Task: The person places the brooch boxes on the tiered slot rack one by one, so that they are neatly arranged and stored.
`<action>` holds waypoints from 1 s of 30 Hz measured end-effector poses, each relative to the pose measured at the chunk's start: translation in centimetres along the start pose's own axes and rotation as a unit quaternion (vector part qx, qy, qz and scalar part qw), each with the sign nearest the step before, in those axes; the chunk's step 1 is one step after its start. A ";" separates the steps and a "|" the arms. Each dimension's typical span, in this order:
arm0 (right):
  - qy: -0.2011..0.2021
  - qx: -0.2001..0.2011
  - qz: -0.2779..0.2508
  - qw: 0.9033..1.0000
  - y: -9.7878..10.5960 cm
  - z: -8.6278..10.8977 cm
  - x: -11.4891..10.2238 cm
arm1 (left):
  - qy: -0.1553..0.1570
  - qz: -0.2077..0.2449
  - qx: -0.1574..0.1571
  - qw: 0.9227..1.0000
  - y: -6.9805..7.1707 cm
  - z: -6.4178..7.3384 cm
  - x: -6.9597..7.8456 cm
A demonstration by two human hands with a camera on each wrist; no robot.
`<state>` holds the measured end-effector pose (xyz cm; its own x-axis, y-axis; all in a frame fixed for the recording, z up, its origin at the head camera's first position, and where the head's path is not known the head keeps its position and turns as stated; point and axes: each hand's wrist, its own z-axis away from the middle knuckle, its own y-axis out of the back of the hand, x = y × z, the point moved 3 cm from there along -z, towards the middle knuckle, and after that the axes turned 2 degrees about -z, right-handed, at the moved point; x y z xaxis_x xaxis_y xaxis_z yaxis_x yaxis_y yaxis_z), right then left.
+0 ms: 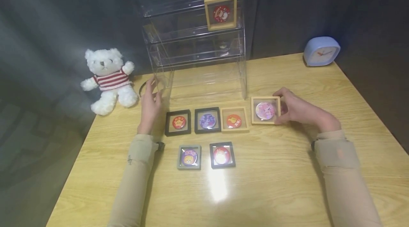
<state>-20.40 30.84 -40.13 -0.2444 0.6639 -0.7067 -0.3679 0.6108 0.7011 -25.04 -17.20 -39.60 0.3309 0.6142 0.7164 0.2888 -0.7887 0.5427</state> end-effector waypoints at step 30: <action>0.081 0.148 -0.056 0.984 2.5 -0.4 -2.7 | 0.003 0.003 -0.012 1.000 0.2 0.1 -0.2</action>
<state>-20.99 30.37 -36.51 -0.3665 0.5216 -0.7704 -0.1297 0.7913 0.5975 -24.96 -17.45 -39.70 0.3269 0.6086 0.7230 0.2656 -0.7933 0.5478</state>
